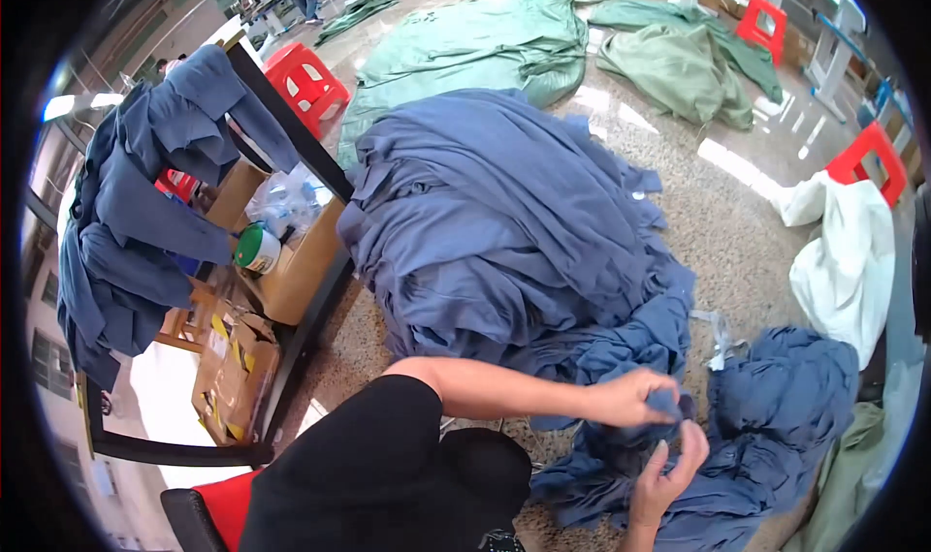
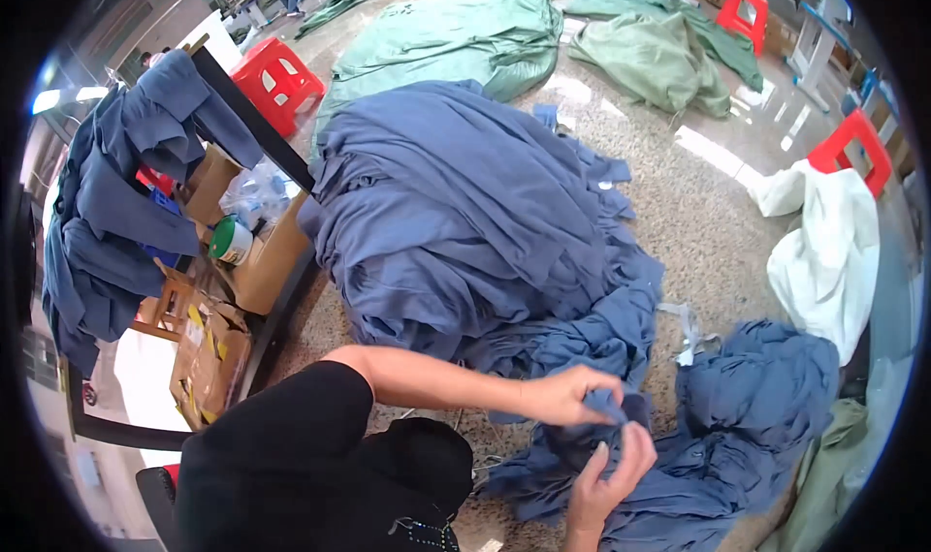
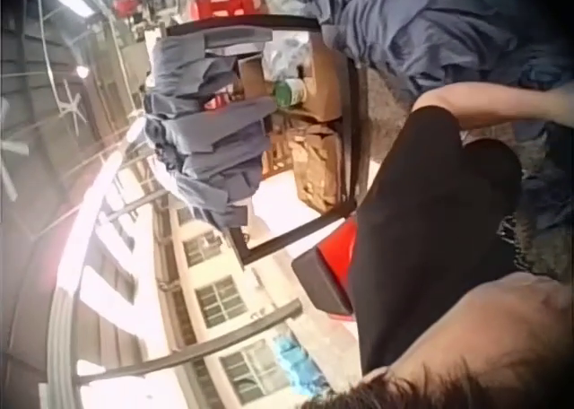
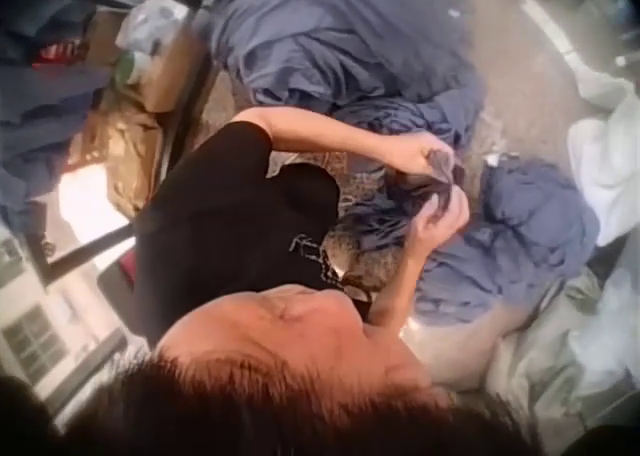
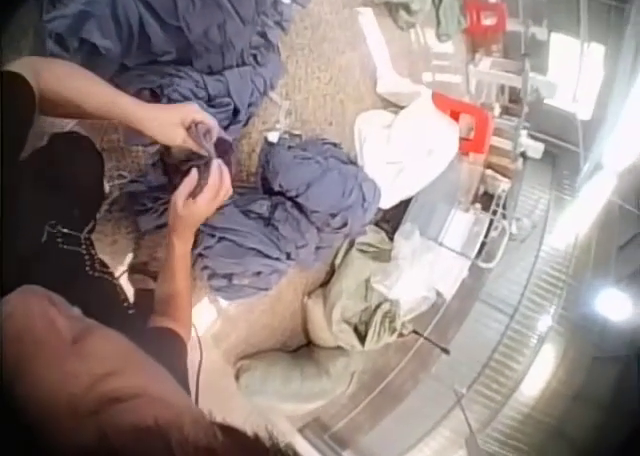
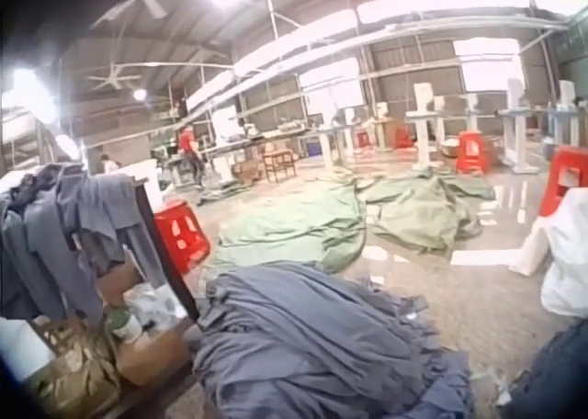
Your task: Sorting through large piles of blue fabric on a factory floor.
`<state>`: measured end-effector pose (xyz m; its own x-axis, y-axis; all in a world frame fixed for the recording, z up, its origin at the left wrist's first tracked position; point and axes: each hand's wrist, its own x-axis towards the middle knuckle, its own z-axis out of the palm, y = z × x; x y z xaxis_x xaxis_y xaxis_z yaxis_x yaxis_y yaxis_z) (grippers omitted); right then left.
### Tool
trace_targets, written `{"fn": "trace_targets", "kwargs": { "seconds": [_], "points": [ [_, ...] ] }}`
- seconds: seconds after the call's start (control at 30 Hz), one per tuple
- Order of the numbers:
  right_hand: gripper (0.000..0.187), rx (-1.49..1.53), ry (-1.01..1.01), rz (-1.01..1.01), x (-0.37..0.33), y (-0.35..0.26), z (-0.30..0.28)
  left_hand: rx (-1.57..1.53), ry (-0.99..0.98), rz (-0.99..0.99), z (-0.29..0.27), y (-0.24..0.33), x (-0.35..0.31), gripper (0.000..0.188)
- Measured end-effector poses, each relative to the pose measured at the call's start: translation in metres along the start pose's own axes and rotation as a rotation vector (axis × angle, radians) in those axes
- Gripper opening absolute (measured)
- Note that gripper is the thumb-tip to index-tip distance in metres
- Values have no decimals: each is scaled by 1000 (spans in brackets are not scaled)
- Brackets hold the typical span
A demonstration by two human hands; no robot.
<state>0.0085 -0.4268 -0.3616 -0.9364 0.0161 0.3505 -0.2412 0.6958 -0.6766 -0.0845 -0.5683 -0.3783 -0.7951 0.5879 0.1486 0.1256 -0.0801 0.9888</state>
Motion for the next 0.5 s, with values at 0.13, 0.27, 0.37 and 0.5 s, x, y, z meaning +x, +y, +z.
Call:
{"fn": "trace_targets", "kwargs": {
  "seconds": [0.13, 0.27, 0.37, 0.5],
  "points": [
    [74, 16, -75, 142, 28, -10, -14, -96, 188, 45, -44, 128, 46, 18],
    [61, 6, 40, 130, 51, 18, -30, -77, 496, 288, -80, 246, 104, 25],
    [50, 35, 179, 181, 65, 20, -54, 370, 568, 144, -107, 341, 135, 38],
    [35, 171, 133, 207, 70, 36, -54, -234, 558, 501, -236, 442, 129, 25]
  ]
}}
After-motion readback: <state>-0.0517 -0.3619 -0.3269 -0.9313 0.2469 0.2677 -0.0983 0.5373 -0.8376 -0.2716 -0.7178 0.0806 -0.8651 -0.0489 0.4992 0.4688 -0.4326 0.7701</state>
